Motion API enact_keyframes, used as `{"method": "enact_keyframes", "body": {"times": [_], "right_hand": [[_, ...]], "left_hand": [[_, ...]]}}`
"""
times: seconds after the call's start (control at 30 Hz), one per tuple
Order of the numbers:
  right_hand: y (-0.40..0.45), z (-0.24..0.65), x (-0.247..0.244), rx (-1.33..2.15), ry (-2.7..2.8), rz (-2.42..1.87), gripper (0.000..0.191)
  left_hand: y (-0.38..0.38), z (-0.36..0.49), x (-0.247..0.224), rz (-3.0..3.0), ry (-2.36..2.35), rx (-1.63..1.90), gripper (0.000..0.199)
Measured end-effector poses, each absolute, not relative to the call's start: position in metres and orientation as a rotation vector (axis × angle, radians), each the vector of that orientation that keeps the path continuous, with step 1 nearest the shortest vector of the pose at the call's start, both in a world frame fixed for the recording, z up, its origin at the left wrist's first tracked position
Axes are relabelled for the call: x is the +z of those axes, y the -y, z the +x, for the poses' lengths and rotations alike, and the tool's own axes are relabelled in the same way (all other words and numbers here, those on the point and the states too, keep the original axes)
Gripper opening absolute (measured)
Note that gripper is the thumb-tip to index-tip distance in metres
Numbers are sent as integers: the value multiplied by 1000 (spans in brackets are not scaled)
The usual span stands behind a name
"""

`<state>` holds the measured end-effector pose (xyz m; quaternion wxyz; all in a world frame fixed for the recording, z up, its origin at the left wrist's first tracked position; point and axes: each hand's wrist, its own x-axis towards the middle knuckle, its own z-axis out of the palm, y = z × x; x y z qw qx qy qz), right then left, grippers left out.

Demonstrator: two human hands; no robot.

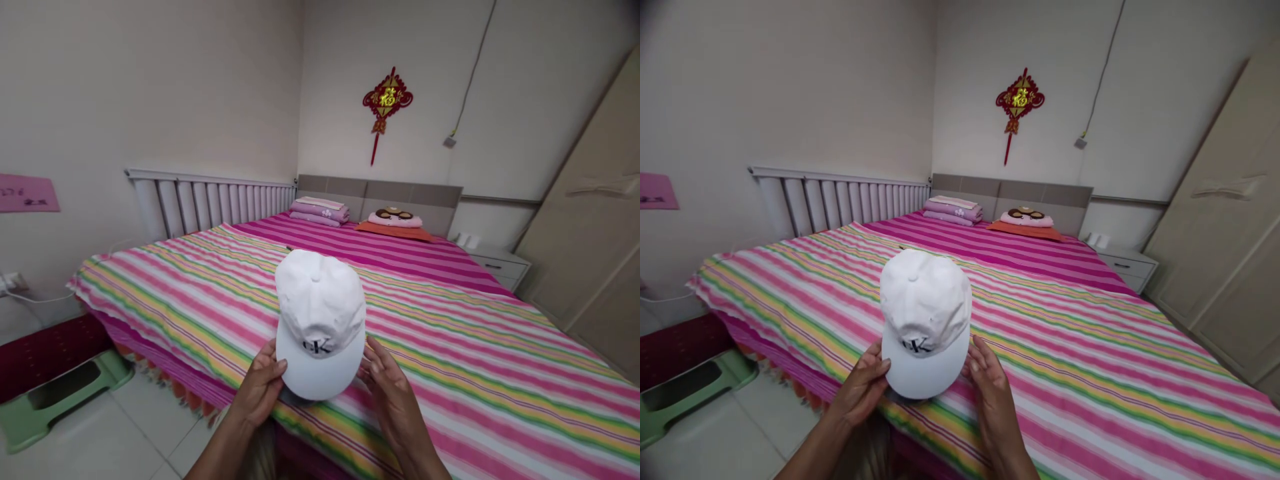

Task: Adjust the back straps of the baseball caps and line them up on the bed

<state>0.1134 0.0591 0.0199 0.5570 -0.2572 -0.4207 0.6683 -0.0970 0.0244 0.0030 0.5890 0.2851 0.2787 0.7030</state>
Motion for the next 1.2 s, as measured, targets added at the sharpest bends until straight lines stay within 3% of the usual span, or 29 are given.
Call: {"method": "enact_keyframes", "body": {"times": [0.4, 0.6, 1.0, 1.2], "right_hand": [[-36, 140, 12, 1630, 863, -588, 42], [-33, 157, 8, 1611, 754, -583, 29], [-5, 162, 8, 1597, 636, -578, 31], [4, 172, 1, 1638, 677, -534, 32]], "left_hand": [[-7, -68, -29, 678, -564, 1416, 34], [5, -54, -41, 725, -526, 1254, 36], [-28, -68, 3, 705, -384, 1222, 43], [-32, -46, -6, 553, -198, 1078, 36]]}}
